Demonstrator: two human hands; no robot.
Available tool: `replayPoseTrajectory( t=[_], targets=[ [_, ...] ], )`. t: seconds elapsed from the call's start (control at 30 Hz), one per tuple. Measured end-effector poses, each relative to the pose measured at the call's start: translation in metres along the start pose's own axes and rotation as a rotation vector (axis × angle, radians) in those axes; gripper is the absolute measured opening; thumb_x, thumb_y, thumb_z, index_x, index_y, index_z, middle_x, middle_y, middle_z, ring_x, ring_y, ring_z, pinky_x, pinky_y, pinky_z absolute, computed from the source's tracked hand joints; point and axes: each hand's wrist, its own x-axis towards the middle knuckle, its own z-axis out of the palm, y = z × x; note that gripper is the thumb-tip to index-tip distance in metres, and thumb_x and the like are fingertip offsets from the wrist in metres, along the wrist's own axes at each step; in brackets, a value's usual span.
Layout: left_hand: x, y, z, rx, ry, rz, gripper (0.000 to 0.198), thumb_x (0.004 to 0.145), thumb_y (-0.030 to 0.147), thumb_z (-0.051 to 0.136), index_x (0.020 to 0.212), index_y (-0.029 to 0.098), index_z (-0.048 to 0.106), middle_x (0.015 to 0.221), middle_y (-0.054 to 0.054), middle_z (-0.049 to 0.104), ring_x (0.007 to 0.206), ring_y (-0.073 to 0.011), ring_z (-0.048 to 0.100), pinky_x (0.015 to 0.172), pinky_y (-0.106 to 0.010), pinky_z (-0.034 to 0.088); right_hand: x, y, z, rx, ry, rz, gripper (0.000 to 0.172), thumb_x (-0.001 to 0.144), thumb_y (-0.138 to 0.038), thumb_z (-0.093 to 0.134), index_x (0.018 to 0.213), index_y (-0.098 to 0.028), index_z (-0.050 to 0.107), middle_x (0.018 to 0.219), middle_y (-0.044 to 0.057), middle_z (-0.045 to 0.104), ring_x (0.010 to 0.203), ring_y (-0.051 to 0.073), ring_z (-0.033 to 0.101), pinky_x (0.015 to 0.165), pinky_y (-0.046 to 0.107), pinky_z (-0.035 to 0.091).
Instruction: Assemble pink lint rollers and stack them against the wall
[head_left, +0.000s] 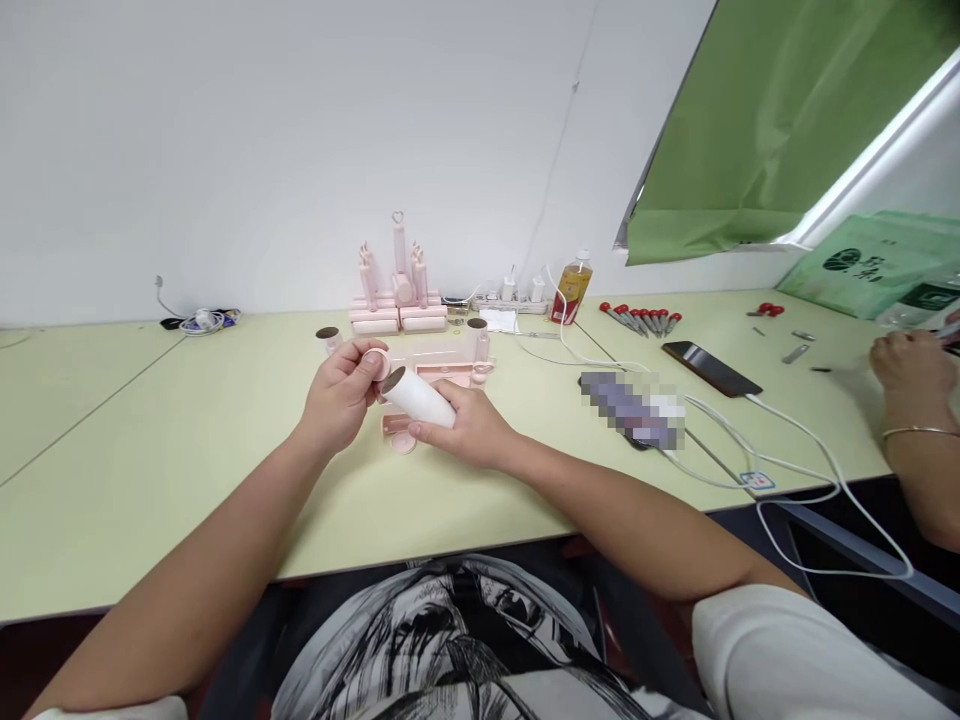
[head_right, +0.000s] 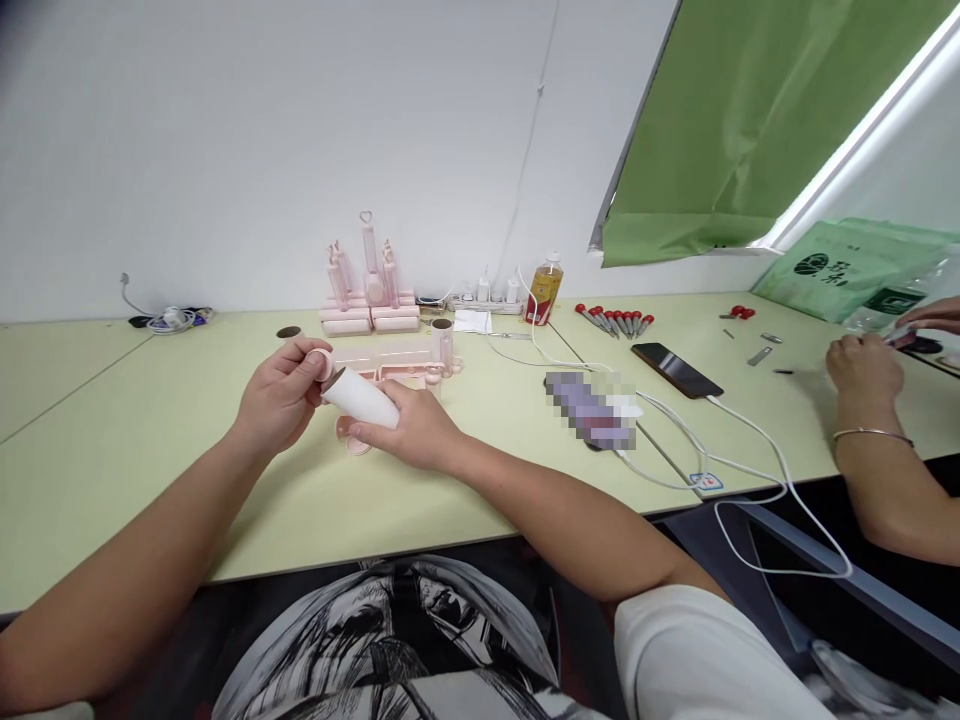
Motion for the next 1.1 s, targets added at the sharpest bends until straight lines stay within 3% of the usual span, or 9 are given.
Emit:
replayPoseTrajectory(
  t=[0.23,0.4,0.63,0.8,0.97,1.1],
  targets=[
    [-0.002,-0.007,-0.001,0.350,0.006,0.135,0.021,0.077,0.037,0.070,0.083,0.017,0.066,0.076,-0.002,0.065,0.062,-0.0116,0.055,0.056,-0.024,0.047,0.002,-0.001,-0.001,0.025,-0.017,0.095,0.056,0.075,-0.056,0.071,0.117,-0.020,0.064,0.096,0.003,0.070,0.084,0.021,0.063,0.068,0.029,0.044],
    [-0.005,-0.007,-0.001,0.448,-0.088,0.145,0.034,0.086,0.045,0.059,0.102,0.018,0.072,0.106,-0.008,0.072,0.090,-0.0199,0.064,0.077,-0.031,0.055,0.003,0.000,0.001,-0.002,0.046,0.122,0.051,0.076,-0.058,0.069,0.109,-0.020,0.065,0.094,0.003,0.068,0.082,0.020,0.060,0.066,0.029,0.042],
    [-0.008,-0.012,-0.003,0.478,-0.211,0.179,0.048,0.093,0.051,0.049,0.125,0.018,0.066,0.128,-0.012,0.066,0.099,-0.0215,0.065,0.087,-0.034,0.055,0.003,0.005,0.001,0.001,0.054,0.082,0.048,0.078,-0.055,0.068,0.110,-0.019,0.064,0.097,0.005,0.068,0.085,0.021,0.060,0.070,0.031,0.043],
    [-0.008,-0.016,-0.004,0.546,-0.220,0.270,0.050,0.094,0.050,0.048,0.131,0.020,0.062,0.130,-0.011,0.064,0.099,-0.0208,0.065,0.086,-0.034,0.056,0.004,0.008,0.001,0.012,0.056,0.043,0.048,0.080,-0.053,0.067,0.113,-0.018,0.064,0.101,0.006,0.068,0.089,0.021,0.060,0.076,0.032,0.044],
    [-0.007,-0.017,-0.008,0.490,-0.213,0.255,0.044,0.092,0.046,0.053,0.125,0.020,0.067,0.118,-0.010,0.069,0.086,-0.0175,0.065,0.078,-0.032,0.057,0.002,0.007,0.001,0.004,0.030,0.069,0.048,0.081,-0.052,0.066,0.117,-0.020,0.063,0.101,0.004,0.068,0.087,0.021,0.060,0.074,0.032,0.044],
    [-0.006,-0.016,-0.009,0.442,-0.238,0.249,0.041,0.091,0.044,0.055,0.122,0.021,0.069,0.122,-0.011,0.067,0.092,-0.0199,0.066,0.078,-0.034,0.057,0.002,0.007,0.001,0.003,0.032,0.051,0.049,0.080,-0.053,0.067,0.117,-0.021,0.063,0.101,0.004,0.068,0.088,0.021,0.060,0.076,0.032,0.043]
  ],
)
